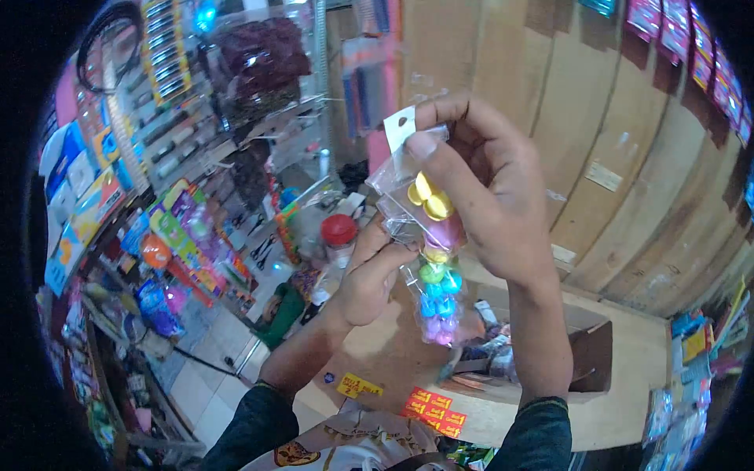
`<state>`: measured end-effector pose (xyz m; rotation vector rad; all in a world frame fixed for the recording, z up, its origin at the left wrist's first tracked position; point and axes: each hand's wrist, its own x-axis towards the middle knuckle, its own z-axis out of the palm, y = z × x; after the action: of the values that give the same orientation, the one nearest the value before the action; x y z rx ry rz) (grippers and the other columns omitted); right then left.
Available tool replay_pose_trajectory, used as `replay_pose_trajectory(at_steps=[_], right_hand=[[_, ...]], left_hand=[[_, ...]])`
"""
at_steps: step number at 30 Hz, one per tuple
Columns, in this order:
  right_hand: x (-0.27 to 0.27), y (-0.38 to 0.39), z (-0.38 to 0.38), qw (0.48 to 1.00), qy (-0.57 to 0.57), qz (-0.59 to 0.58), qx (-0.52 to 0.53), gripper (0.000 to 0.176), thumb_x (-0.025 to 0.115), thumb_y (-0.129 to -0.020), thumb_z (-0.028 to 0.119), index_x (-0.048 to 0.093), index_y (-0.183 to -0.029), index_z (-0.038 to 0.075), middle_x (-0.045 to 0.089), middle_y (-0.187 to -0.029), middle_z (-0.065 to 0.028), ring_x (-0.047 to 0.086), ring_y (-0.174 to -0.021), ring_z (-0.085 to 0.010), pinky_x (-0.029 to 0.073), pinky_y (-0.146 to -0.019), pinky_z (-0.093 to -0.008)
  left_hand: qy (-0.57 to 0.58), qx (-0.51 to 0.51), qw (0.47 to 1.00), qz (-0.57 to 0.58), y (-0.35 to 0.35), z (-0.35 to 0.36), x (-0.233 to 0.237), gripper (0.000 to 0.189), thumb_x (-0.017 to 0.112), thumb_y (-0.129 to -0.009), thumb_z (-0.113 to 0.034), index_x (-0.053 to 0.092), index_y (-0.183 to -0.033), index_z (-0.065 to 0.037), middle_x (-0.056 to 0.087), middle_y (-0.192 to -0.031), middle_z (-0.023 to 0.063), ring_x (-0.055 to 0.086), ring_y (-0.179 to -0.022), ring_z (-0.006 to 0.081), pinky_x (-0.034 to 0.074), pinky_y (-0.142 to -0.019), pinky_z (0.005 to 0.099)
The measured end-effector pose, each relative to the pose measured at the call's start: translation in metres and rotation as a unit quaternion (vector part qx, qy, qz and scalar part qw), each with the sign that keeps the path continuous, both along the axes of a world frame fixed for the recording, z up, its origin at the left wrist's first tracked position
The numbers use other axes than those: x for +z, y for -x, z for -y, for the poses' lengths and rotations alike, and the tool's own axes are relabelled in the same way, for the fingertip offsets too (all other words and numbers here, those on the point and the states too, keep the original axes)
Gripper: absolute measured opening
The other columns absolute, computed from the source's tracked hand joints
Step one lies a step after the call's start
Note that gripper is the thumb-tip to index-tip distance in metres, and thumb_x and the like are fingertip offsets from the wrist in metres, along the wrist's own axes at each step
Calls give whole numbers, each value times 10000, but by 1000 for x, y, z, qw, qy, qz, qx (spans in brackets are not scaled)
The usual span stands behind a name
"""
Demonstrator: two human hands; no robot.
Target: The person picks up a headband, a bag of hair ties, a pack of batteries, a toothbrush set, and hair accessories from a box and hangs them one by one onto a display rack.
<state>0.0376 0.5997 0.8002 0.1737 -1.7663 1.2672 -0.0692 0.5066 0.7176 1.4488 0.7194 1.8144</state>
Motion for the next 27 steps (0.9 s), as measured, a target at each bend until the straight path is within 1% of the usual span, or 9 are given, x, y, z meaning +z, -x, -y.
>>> replay_pose_trajectory(at_steps=[4,5,7,10,14,15,19,25,27], right_hand=[[7,43,4,999,-4,-13,52,172,617,-951,138,571,-1067,18,610,-945,-48,636,-839,-128,543,-742,-274],[7,55,9,995,38,-33,82,159,646,-955,129,603,-1056,14,626,-927,-13,582,-800,-57,471,-692,-212],[7,78,12,990,66,-31,121,150,644,-955,131,605,-1049,20,624,-932,-9,578,-790,-54,467,-684,-212],[-4,116,12,982,87,-14,164,113,638,-958,129,609,-1016,37,611,-889,12,555,-758,-38,445,-652,-207],[-32,169,16,980,109,35,166,79,633,-962,119,608,-983,47,594,-821,35,527,-714,-24,421,-612,-198],[-42,187,14,979,113,43,166,73,636,-959,111,612,-976,44,592,-804,36,532,-694,-24,421,-591,-197],[-77,240,15,963,140,80,218,94,647,-945,95,636,-1001,21,628,-818,10,564,-684,-40,460,-597,-200],[-94,283,33,952,177,107,227,113,638,-942,83,639,-999,-14,669,-842,-46,632,-679,-88,514,-581,-243],[-95,291,38,954,181,103,216,112,635,-944,83,641,-997,-15,672,-844,-58,650,-667,-108,522,-570,-250]], left_hand=[[13,61,998,4,28,23,1,575,446,-978,-66,278,-1521,25,396,-1501,140,355,-1402,217,241,-1169,352],[6,76,997,-2,35,27,0,581,446,-978,-66,268,-1523,30,388,-1508,143,347,-1409,220,230,-1174,353],[-8,109,994,-5,44,39,4,596,460,-978,-73,245,-1520,51,375,-1517,151,319,-1430,225,193,-1189,355],[-12,187,982,-19,67,48,-14,620,478,-974,-75,224,-1525,52,361,-1526,150,318,-1431,230,209,-1184,350],[16,334,936,-110,112,58,-50,506,534,-972,-99,392,-1445,11,537,-1340,120,497,-1246,190,361,-1085,332],[43,344,936,-66,115,62,-56,446,567,-963,-96,463,-1386,1,598,-1219,84,541,-1141,155,418,-1014,319],[66,337,937,54,155,61,-98,442,584,-950,-55,478,-1374,4,609,-1224,86,553,-1155,169,432,-1012,337],[48,572,810,-120,200,56,-144,416,619,-925,-70,543,-1332,-33,631,-1232,57,581,-1093,150,448,-969,325],[60,520,851,-46,202,61,-139,414,616,-922,-80,547,-1327,-28,632,-1229,62,576,-1108,161,429,-994,331]])
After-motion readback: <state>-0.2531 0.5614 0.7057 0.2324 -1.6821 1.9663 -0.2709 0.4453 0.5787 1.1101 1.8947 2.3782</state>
